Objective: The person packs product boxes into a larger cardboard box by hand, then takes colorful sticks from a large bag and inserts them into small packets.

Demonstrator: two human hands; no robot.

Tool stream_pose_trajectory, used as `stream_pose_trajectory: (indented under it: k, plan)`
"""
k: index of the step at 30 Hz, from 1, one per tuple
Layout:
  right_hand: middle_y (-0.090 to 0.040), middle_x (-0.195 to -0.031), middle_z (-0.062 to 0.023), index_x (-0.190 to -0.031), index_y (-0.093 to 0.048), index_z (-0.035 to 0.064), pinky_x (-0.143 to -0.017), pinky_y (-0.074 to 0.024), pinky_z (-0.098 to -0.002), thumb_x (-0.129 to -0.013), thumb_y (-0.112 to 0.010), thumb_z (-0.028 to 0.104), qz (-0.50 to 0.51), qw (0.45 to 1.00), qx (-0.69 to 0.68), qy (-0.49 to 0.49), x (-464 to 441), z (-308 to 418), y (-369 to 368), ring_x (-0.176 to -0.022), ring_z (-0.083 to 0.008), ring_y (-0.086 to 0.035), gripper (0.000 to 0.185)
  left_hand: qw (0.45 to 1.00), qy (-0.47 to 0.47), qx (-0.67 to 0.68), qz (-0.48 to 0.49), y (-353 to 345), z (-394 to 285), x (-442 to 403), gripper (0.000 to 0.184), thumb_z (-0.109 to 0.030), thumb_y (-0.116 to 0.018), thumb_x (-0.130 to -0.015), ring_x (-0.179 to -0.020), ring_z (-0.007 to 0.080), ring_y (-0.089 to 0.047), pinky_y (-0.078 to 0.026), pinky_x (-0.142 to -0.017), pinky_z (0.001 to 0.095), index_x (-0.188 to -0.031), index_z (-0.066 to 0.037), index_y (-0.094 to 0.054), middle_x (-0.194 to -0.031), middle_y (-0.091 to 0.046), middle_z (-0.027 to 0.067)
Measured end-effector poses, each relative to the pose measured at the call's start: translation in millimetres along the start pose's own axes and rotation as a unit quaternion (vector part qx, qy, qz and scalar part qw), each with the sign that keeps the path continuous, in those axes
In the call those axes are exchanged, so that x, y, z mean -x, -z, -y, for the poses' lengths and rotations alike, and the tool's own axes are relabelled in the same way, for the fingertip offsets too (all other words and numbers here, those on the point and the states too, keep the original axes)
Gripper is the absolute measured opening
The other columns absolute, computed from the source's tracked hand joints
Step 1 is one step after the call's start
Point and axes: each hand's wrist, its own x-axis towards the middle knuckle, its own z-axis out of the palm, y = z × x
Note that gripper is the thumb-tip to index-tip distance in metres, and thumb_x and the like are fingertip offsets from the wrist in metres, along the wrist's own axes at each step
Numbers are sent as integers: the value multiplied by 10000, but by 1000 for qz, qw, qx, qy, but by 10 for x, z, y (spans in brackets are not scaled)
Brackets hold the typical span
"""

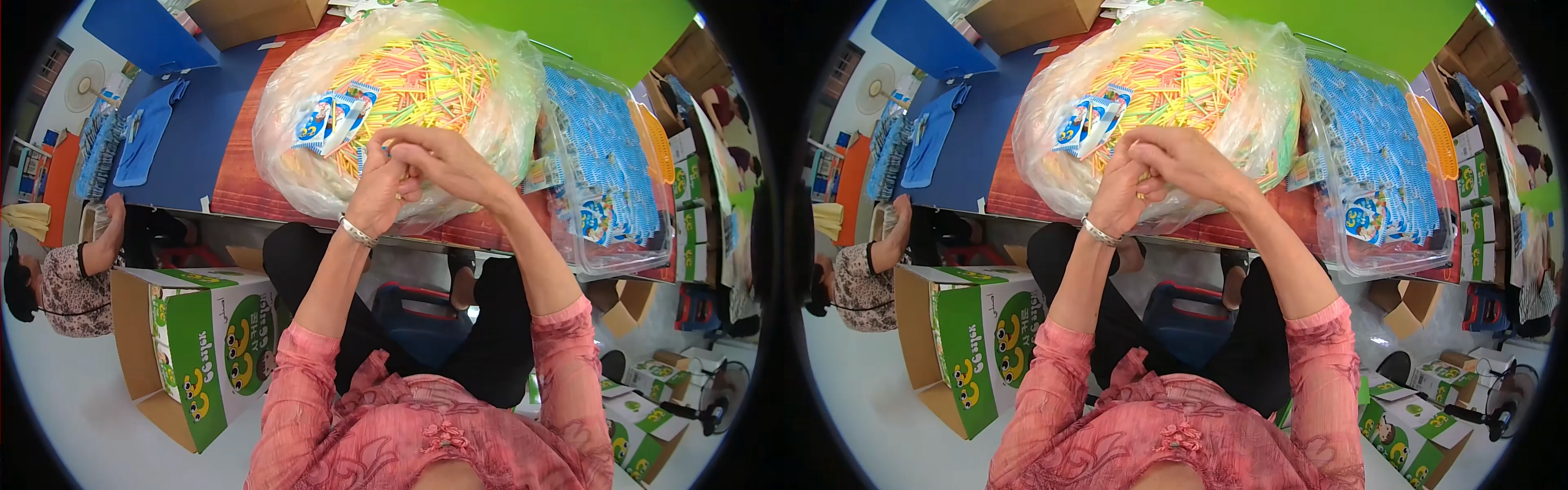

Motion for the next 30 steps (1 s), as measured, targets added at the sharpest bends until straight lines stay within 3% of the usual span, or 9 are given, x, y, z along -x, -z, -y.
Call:
stream_pose_trajectory:
  k: [4, 7, 12, 19, 21, 23, 25, 26, 30]
  plan:
    - [-695, -903, -86, -1177, -679, -5, -728, -518, -300, -966, -560, 162, -65, 984, 53, 154, -75, -157, 72, -781, -161, -665, 294, 998, -30, -31, 55, 77, 4, -32, 470, -489, -398, -1067, -544, 35, -351, -243, -470, 199, -1356, -126, -322, -821, -492, 5]
    - [-694, -904, -84, -1174, -679, -35, -679, -513, -267, -946, -594, 115, 1, 997, -82, -1, -37, -135, 91, -760, -116, -660, 285, 990, -17, -138, 16, 2, -102, -21, 781, -755, -231, -957, -558, 40, -336, -240, -460, 213, -1380, -104, -311, -830, -480, 14]
    - [-683, -744, -65, -1000, -712, -46, -576, -494, -241, -898, -648, 77, -40, 992, -119, -28, -104, -99, -7, -618, -108, -660, 172, 978, -18, -205, -31, -10, -155, -77, 1075, -907, -177, -812, -583, 49, -330, -237, -471, 223, -1483, -68, -215, -873, -492, 39]
    - [-671, -653, -39, -858, -716, -19, -547, -475, -253, -862, -659, 72, -85, 978, -192, 7, -237, -18, -96, -572, -99, -647, 107, 920, -220, -296, -130, 122, -120, -264, 865, -749, -226, -956, -753, 188, -546, -432, -600, 318, -989, 22, -617, -819, -577, 62]
    - [-679, -675, -67, -850, -714, -18, -567, -484, -287, -845, -663, 82, -143, 982, -122, 12, -340, -109, -4, -602, -132, -654, 113, 853, -279, -406, -170, 315, -216, -310, 706, -606, -334, -1014, -852, 264, -581, -472, -696, 370, -992, 32, -635, -888, -622, 119]
    - [-681, -721, -83, -867, -715, -12, -597, -485, -298, -842, -676, 93, -193, 979, -26, 54, -352, -193, 75, -635, -152, -638, 115, 700, -318, -607, -202, 630, -455, -319, 507, -433, -468, -1036, -953, 342, -590, -481, -804, 420, -1072, 39, -648, -957, -654, 185]
    - [-679, -791, -86, -909, -718, 2, -636, -479, -285, -852, -699, 105, -231, 959, 93, 133, -337, -249, 127, -670, -158, -599, 120, 610, -346, -664, -258, 939, -524, -380, 361, -301, -544, -986, -961, 387, -585, -455, -864, 462, -1063, 32, -658, -974, -652, 215]
    - [-649, -856, -127, -899, -685, 2, -670, -500, -358, -836, -688, 87, -217, 953, 139, 158, -332, -280, 99, -739, -254, -634, 106, 561, -358, -690, -284, 1077, -536, -414, 293, -236, -583, -962, -965, 410, -583, -442, -895, 483, -1059, 28, -664, -983, -651, 230]
    - [-591, -894, -174, -872, -624, 4, -742, -544, -460, -816, -602, 24, -133, 936, 265, 192, -312, -388, -185, -859, -374, -659, 64, 560, -253, -722, -318, 1325, -620, -600, 352, -297, -672, -899, -974, 403, -597, -448, -886, 490, -1037, 27, -682, -984, -655, 233]
